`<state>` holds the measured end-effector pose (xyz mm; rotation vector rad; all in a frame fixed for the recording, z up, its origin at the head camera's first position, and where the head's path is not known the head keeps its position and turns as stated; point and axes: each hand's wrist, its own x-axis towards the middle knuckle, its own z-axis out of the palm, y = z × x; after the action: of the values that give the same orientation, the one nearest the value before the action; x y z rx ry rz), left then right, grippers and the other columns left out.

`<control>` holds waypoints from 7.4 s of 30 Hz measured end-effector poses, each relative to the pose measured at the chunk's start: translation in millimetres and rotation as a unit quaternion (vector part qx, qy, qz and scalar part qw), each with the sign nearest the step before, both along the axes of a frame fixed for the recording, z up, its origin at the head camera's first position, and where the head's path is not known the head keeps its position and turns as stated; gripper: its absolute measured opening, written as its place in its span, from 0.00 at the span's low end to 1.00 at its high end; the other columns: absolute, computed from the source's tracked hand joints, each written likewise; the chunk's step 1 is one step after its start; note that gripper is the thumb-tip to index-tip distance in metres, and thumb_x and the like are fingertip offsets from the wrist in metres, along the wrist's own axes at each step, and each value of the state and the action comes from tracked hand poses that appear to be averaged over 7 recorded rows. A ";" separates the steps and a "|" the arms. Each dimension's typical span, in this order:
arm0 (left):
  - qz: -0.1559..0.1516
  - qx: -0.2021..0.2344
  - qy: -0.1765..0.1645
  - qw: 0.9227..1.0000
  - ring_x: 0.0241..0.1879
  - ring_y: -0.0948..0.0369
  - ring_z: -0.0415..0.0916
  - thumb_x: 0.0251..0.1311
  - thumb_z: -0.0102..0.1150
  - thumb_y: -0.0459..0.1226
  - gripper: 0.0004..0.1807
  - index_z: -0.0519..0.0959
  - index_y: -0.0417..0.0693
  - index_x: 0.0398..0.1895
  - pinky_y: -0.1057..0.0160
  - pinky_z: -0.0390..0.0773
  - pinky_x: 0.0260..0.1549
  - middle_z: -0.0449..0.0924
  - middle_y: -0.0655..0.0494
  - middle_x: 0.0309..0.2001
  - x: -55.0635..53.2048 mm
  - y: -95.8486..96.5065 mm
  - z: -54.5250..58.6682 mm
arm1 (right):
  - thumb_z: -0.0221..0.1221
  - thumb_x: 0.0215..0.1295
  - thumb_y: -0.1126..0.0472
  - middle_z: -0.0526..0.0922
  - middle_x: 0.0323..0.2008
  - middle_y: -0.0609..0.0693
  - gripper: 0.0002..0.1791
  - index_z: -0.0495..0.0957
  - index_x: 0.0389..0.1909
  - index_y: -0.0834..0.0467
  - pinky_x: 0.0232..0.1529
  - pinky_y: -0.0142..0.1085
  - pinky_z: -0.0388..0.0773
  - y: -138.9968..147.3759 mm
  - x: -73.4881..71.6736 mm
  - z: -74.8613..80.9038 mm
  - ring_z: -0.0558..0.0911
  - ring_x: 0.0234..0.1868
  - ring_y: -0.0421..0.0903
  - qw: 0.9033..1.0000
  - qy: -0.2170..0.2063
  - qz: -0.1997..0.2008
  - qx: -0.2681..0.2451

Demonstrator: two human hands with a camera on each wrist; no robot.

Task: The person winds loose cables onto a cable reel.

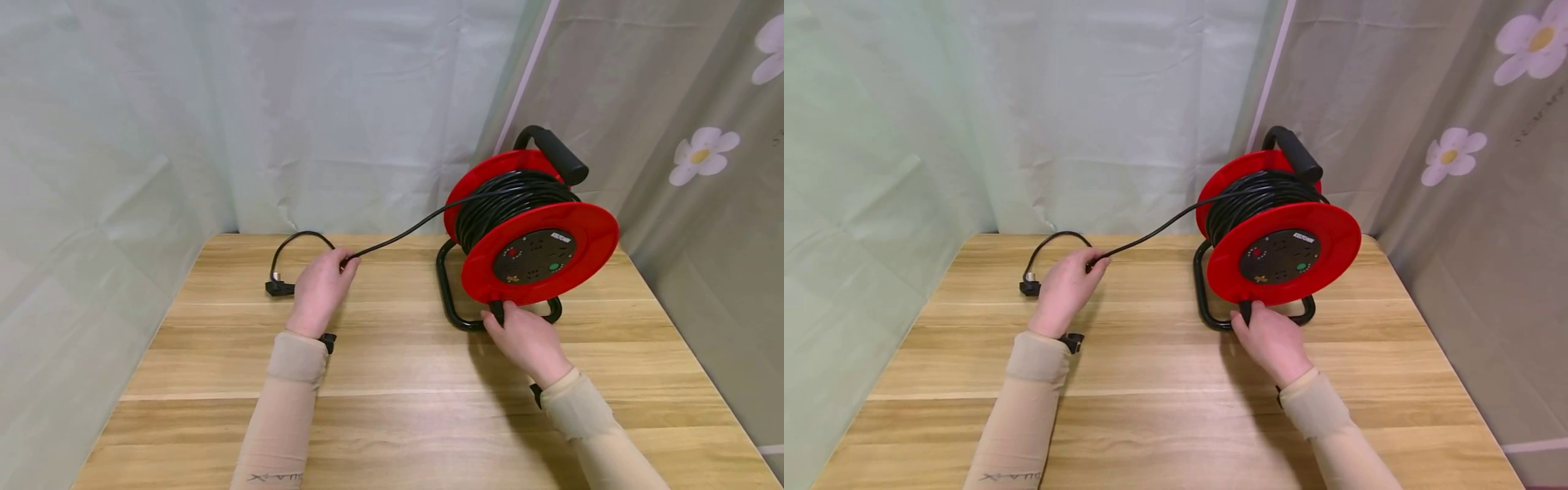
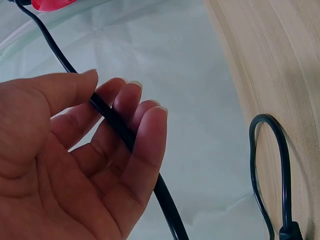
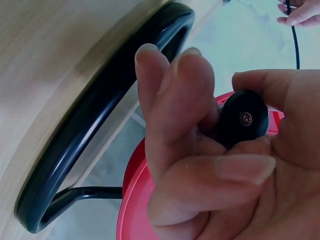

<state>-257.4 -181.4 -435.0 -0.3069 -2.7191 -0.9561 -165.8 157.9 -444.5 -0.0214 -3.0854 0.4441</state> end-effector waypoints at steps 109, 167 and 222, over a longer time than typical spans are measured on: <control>-0.087 -0.078 -0.019 0.993 0.55 0.48 0.81 0.77 0.54 0.42 0.17 0.83 0.47 0.61 0.46 0.77 0.55 0.83 0.46 0.56 0.6 -0.1 -7.4 | 0.42 0.73 0.26 0.82 0.20 0.45 0.33 0.75 0.32 0.51 0.27 0.41 0.74 -35.2 -2.2 60.1 0.79 0.20 0.45 0.993 -0.034 0.042 -0.106; -0.101 -0.039 -0.009 0.994 0.42 0.54 0.75 0.80 0.45 0.35 0.15 0.76 0.40 0.61 0.53 0.78 0.44 0.76 0.47 0.47 -3.7 8.2 -11.2 | 0.38 0.73 0.26 0.78 0.20 0.48 0.37 0.74 0.26 0.54 0.29 0.43 0.70 -18.5 2.8 124.9 0.77 0.26 0.49 0.995 0.073 0.016 -0.062; -0.095 -0.033 -0.028 0.995 0.35 0.54 0.73 0.78 0.52 0.41 0.11 0.81 0.46 0.51 0.54 0.74 0.36 0.78 0.52 0.41 1.5 6.3 -10.8 | 0.36 0.76 0.30 0.80 0.20 0.52 0.35 0.75 0.31 0.56 0.30 0.46 0.67 33.8 0.9 143.5 0.76 0.26 0.53 0.984 0.133 -0.048 -0.111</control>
<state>-255.8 -175.2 -445.7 -0.5696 -2.8156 -0.9375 -164.9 191.7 -301.0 -0.1051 -2.7472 0.7186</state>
